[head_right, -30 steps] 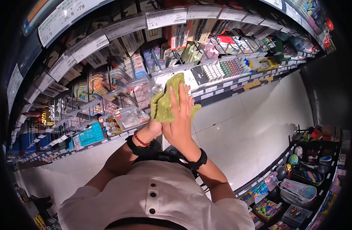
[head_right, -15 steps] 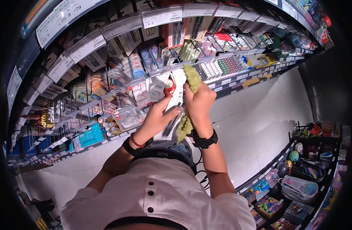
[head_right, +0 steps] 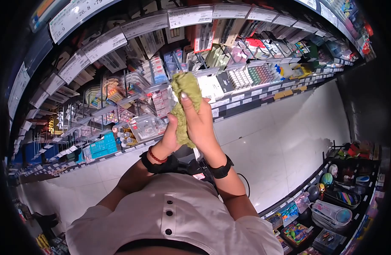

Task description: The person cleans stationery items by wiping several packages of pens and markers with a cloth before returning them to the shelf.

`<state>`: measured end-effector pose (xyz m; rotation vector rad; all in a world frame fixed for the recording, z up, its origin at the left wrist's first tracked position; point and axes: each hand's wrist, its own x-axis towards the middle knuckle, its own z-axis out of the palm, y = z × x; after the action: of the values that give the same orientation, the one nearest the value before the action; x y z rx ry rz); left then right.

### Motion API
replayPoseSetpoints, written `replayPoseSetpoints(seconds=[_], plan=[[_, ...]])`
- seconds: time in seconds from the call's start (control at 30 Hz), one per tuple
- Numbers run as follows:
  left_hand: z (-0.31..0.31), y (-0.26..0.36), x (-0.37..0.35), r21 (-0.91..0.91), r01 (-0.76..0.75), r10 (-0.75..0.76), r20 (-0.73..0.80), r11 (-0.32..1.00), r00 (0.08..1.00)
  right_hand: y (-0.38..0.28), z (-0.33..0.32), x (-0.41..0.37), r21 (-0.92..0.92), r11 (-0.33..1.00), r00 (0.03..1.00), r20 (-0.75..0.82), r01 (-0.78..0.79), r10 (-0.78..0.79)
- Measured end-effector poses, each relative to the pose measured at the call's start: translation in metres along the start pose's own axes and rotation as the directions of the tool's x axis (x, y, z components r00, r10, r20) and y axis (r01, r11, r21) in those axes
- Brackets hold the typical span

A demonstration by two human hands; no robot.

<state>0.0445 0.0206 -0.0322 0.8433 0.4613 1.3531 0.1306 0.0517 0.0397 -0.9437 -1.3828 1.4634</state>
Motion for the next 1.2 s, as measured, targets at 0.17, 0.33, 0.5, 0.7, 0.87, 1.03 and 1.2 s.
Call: replayPoseSetpoints(seconds=[0.17,0.33,0.5,0.7,0.87,1.03,1.2], plan=[[0.002,0.017,0.007,-0.441,0.035,-0.02,0.037,0.897,0.999,0.008,0.009,0.004,-0.509,0.715,0.878,0.279,0.479,-0.389],[-0.009,0.04,0.007,-0.713,0.01,-0.022,-0.007,0.701,1.0,0.011,0.011,-0.008,-0.588,0.571,0.817,0.459,0.573,-0.347],[-0.011,0.054,0.002,-0.628,-0.108,-0.07,-0.252,0.771,0.965,0.014,0.008,-0.02,-0.557,0.542,0.774,0.508,0.63,-0.378],[-0.035,0.088,0.001,-0.538,-0.298,0.081,-0.389,0.788,0.918,0.044,-0.013,-0.039,-0.797,0.368,0.854,0.327,0.479,-0.404],[-0.036,0.094,0.001,-0.363,-0.323,0.169,-0.396,0.874,0.903,0.034,-0.045,-0.023,-0.451,0.892,0.926,-0.347,-0.029,-0.146],[0.002,0.074,0.015,-0.411,-0.197,0.053,-0.336,0.89,0.941,0.025,0.025,-0.007,-0.55,0.723,0.839,-0.072,0.418,-0.54],[-0.012,0.074,0.014,-0.264,-0.266,0.221,-0.188,0.927,0.957,0.054,0.022,0.0,-0.712,0.568,0.88,0.152,0.413,-0.45]])
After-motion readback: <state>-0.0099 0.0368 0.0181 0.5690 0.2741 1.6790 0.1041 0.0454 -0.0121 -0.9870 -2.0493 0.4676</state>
